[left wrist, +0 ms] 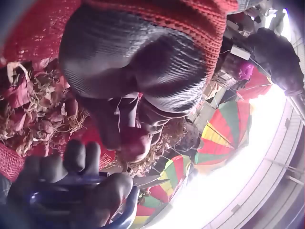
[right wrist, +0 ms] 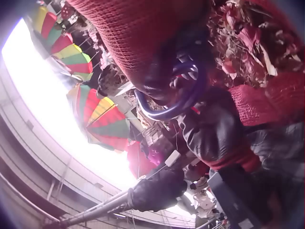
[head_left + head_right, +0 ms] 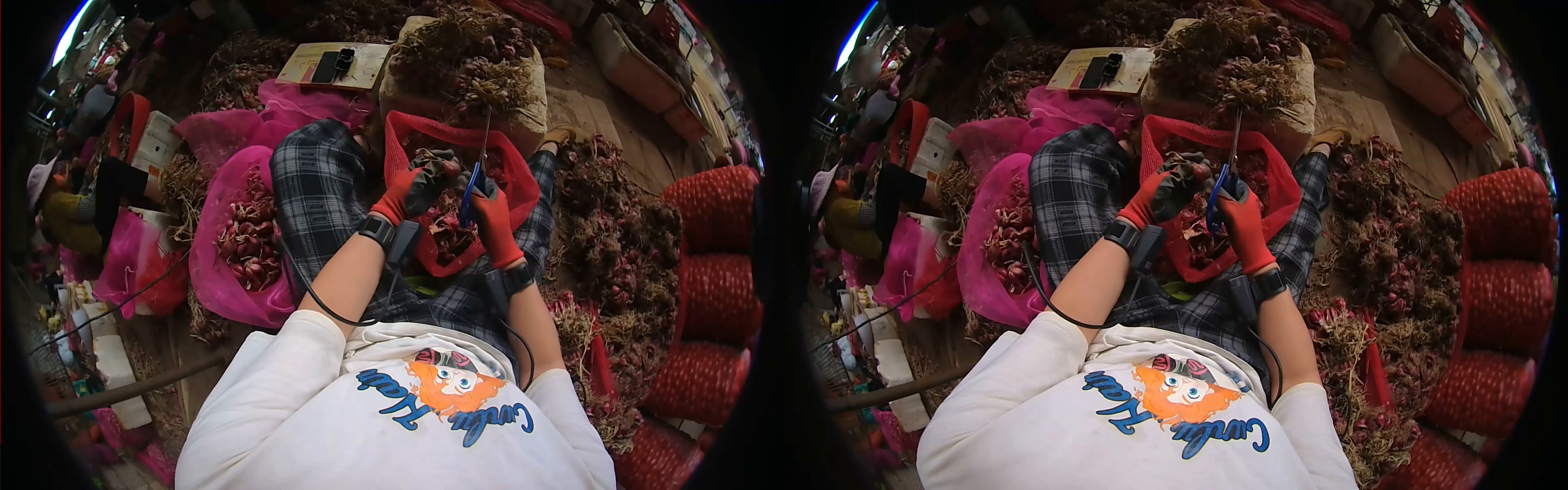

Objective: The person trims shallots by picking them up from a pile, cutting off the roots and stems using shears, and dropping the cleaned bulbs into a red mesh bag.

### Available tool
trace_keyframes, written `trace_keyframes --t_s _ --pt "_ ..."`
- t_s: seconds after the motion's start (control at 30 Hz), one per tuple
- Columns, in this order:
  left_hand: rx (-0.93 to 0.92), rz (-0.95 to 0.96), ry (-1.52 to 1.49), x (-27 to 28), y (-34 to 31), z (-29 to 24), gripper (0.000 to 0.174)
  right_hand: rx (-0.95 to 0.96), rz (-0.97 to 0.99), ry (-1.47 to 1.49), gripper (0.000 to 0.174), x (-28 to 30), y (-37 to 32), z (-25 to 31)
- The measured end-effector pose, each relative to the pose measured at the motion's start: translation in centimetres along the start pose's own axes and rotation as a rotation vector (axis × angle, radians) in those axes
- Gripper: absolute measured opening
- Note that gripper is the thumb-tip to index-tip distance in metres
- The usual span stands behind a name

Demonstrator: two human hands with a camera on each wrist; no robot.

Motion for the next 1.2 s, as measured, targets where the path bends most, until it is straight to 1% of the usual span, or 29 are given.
trace_keyframes --t_s 0.03,0.1,0.13,0.2,0.23,0.3,0.37,0.43,0.5,0.53,0.6,0.67,0.73,0.8,0.83,0.87,0.9,0.93,1.0,1.03,1.1,1.13,1.2 --pt "0.018 0.015 0.078 -0.7 -0.2 0.1 0.031 0.042 -0.017 -0.048 0.018 0.1 0.4 0.0" --pt "0.015 0.006 0.089 -2.4 -0.6 -0.3 0.035 0.125 -0.049 -0.143 0.018 0.2 1.1 -0.5" --pt "0.012 0.001 0.094 -3.1 -0.6 -0.5 0.037 0.208 -0.065 -0.191 0.018 0.4 1.2 -0.5" --pt "0.088 -0.02 0.151 -3.0 -0.1 0.0 0.038 0.369 -0.093 -0.288 0.019 0.7 0.9 -0.3" --pt "0.128 -0.032 0.177 -2.9 -0.1 0.4 0.039 0.337 -0.081 -0.303 0.02 0.8 0.8 -0.4" --pt "0.111 -0.003 0.068 -2.7 -0.4 0.7 0.038 0.276 -0.061 -0.333 0.023 1.0 0.5 -0.4" --pt "0.098 0.023 -0.044 -2.6 -0.2 1.1 0.038 0.254 -0.08 -0.281 0.025 1.6 0.8 -0.9" --pt "0.081 0.039 -0.158 -3.7 0.2 0.5 0.039 0.255 -0.078 -0.195 0.026 1.6 0.9 -0.7" --pt "0.079 0.034 -0.161 -4.7 0.1 -0.3 0.04 0.265 -0.052 -0.076 0.025 1.0 0.8 -0.4" --pt "0.08 0.032 -0.163 -4.9 -0.1 -0.6 0.04 0.297 -0.062 -0.154 0.024 0.7 0.5 0.0" --pt "0.165 0.1 -0.169 -4.1 0.1 -0.4 0.04 0.36 -0.085 -0.311 0.023 0.3 -0.1 0.9" --pt "0.171 0.078 -0.013 -3.5 -0.1 0.1 0.038 0.486 -0.107 -0.553 0.023 0.5 0.3 0.5" --pt "0.095 -0.033 0.3 -5.2 -0.9 -0.2 0.037 0.577 -0.125 -0.741 0.023 0.3 0.5 0.6" --pt "0.096 0.013 0.4 -3.7 -0.5 0.3 0.04 0.632 -0.138 -0.875 0.022 0.2 0.5 0.9" --pt "0.095 0.035 0.449 -3.2 -0.4 0.6 0.042 0.558 -0.138 -0.806 0.021 0.5 0.7 0.7" --pt "0.09 0.032 0.398 -2.7 -0.3 1.0 0.043 0.486 -0.138 -0.737 0.021 0.7 0.9 0.6" --pt "0.084 0.029 0.347 -4.0 -0.6 0.7 0.043 0.414 -0.137 -0.667 0.021 0.8 1.0 0.4" --pt "0.079 0.024 0.297 -4.8 -0.7 0.5 0.044 0.373 -0.138 -0.632 0.02 0.9 1.1 0.1" --pt "0.083 0.042 0.171 -4.2 -0.3 1.2 0.045 0.293 -0.144 -0.563 0.018 1.6 1.4 -0.6" --pt "0.084 0.052 0.108 -3.9 -0.1 1.5 0.046 0.185 -0.13 -0.426 0.017 2.3 1.6 -1.4" --pt "0.065 0.145 -0.009 -4.0 0.2 1.4 0.047 -0.029 -0.098 -0.151 0.016 3.1 1.8 -2.5" --pt "0.056 0.191 -0.067 -4.2 0.2 1.1 0.047 0.018 -0.115 -0.18 0.017 3.0 1.7 -2.2" --pt "0.108 0.172 -0.153 -3.8 0.4 1.2 0.047 0.112 -0.154 -0.238 0.018 2.9 1.2 -1.5"
Point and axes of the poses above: each hand's wrist, its own y-axis towards the middle knuckle, its own x-axis out of the back of the hand, z = x × y, the point moved 4 cm from there along y, towards the middle knuckle, and after that the axes turned 2 degrees about -z, right-handed, at the moved point
